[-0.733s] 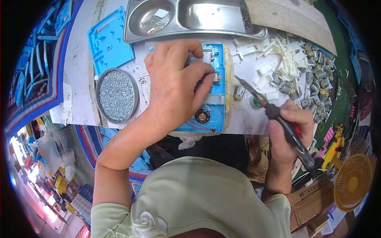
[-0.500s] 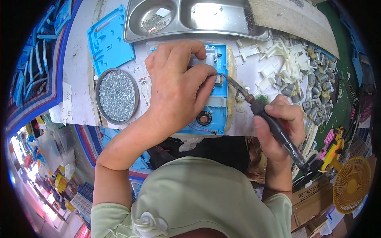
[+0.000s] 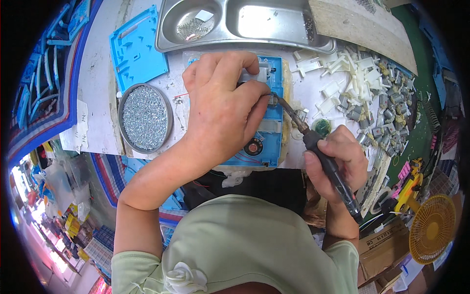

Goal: The person is assembling an electronic device, involving connecting wires and using an electric screwdriver.

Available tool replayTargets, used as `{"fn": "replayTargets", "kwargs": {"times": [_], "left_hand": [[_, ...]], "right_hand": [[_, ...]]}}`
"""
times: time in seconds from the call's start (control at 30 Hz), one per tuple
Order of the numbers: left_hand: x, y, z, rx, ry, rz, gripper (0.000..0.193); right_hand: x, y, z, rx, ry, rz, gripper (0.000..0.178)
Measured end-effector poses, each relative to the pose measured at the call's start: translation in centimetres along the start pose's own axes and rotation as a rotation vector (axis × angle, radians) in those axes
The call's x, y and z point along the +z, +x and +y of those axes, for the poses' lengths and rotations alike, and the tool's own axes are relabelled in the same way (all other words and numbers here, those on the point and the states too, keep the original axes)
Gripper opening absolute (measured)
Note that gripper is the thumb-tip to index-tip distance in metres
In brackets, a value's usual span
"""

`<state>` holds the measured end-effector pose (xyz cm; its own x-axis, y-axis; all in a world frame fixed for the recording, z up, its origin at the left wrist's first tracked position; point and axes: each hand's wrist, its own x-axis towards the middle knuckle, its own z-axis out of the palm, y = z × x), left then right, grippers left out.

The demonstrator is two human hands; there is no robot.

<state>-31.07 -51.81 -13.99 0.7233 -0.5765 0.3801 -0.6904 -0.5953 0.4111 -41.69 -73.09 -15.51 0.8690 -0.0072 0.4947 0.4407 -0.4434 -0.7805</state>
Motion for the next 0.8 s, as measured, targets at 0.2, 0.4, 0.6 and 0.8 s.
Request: {"fn": "replayTargets", "kwargs": {"times": [0.2,0.4,0.6,0.8], "left_hand": [[0.0,-0.1,-0.1,-0.001,0.005,-0.007,0.019],[0.0,-0.1,-0.1,0.004,0.008,0.003,0.018],[0.1,0.0,0.0,0.005,0.008,0.008,0.018],[0.1,-0.1,-0.1,0.007,0.005,0.011,0.019]], "right_hand": [[-0.7,-0.8,0.3,0.016,0.057,0.074,0.033],[-0.2,-0.1,0.1,-0.020,0.025,0.038,0.032],[0.0,0.1,0.2,-0.014,0.005,0.013,0.030],[-0.6,-0.2,0.1,-0.007,0.016,0.054,0.028]]}}
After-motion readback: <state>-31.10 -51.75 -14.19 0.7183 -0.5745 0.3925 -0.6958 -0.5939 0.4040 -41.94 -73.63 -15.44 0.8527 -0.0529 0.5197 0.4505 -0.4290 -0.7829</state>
